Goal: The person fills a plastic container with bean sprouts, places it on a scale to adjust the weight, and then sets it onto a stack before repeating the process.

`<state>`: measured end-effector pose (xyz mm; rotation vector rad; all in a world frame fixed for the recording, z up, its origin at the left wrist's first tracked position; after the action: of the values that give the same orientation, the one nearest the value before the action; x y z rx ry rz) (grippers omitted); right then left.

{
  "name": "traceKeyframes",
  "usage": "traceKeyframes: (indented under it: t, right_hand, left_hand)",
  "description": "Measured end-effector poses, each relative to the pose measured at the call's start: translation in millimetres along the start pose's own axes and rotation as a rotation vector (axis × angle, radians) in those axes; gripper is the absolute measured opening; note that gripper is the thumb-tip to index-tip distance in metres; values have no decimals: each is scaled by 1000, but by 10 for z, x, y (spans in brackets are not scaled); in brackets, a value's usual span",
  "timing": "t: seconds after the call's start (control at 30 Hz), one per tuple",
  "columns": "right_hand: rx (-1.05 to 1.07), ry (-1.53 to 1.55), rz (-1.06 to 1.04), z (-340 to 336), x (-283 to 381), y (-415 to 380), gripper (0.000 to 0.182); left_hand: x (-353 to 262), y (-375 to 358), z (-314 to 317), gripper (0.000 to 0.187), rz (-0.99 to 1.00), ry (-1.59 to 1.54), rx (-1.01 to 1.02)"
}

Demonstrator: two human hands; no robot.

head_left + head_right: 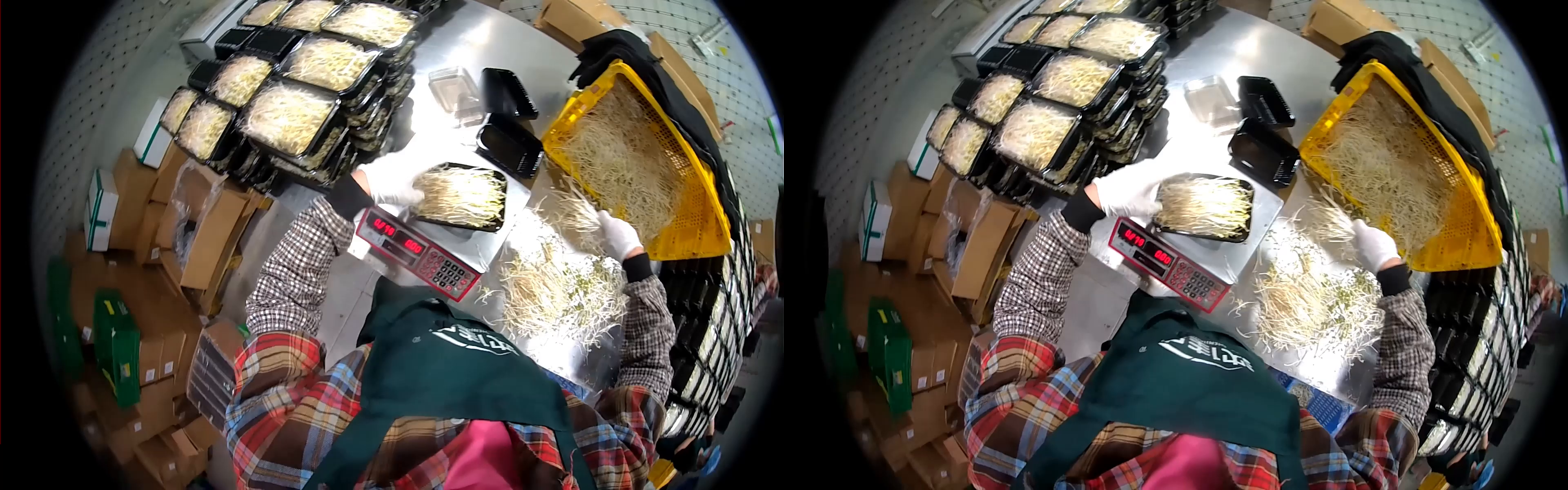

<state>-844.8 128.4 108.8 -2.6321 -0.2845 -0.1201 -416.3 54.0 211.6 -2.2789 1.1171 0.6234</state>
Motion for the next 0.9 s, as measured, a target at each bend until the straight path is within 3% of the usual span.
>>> traceKeyframes:
  t: [0.03, 0.1, 0.17, 0.23, 0.27, 0.3, 0.4, 0.43, 0.5, 0.57, 0.63, 0.73, 0.77, 0.8, 0.83, 0.9]
  right_hand:
    - [-24, 35, -18, 14, -36, -9, 20]
    - [-51, 67, 4, -36, -77, -32, 20]
    - [-128, 83, -36, -321, 125, -131, 21]
    - [-152, 161, -77, -519, 247, -83, 17]
    - [-185, 178, -117, -674, 380, -84, 16]
    - [-216, 195, -154, -818, 508, -89, 15]
    - [-213, 348, -272, -1214, 990, -53, 13]
    - [-158, 402, -279, -1307, 1155, -11, 12]
    - [-347, 331, -424, -1422, 1353, 67, 12]
    - [-423, 303, -562, -1484, 1578, 156, 13]
    - [-485, 249, -653, -1465, 1939, 214, 13]
    - [-331, -26, -475, -1064, 2453, 518, 12]
    - [-297, -79, -459, -917, 2562, 611, 12]
    - [-259, -127, -429, -819, 2626, 677, 11]
    - [-222, -175, -397, -737, 2653, 736, 12]
    - [-215, -189, -365, -656, 2601, 806, 11]
  left_hand:
    - [-90, -104, -119, 77, -154, -193, 141]
    - [263, -285, -115, 72, -92, -153, -42]
    - [793, -400, 112, 62, -91, -538, -187]
    - [679, -509, 111, 53, -188, -671, -387]
    - [878, -510, 298, 54, -150, -785, -476]
    - [790, -546, 321, 62, -264, -835, -498]
    - [955, -493, 550, 69, -257, -624, -701]
    - [1050, -434, 672, 72, -171, -508, -747]
    - [769, -388, 594, 72, -253, -587, -863]
    - [596, -431, 471, 55, -207, -509, -1147]
    - [-222, -492, -76, 65, -110, -212, -1115]
    - [-388, -322, 92, 82, 44, -147, -979]
    - [-515, -243, 135, 81, -21, 170, -820]
    - [-458, -71, 315, 77, -148, 230, -645]
    - [-414, 41, 404, 74, -151, 269, -504]
    - [-255, 89, 649, 68, -142, 337, -500]
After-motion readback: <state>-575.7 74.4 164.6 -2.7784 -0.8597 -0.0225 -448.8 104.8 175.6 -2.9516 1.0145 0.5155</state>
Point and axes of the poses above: each hand's wrist, its own y-axis towards the middle knuckle, its own z-axis out of the palm, x = y × z, the point moved 9 cm from there along y, towards the middle knuckle, and after that the axes turned 8 degrees about x, right-handed, at the moved point
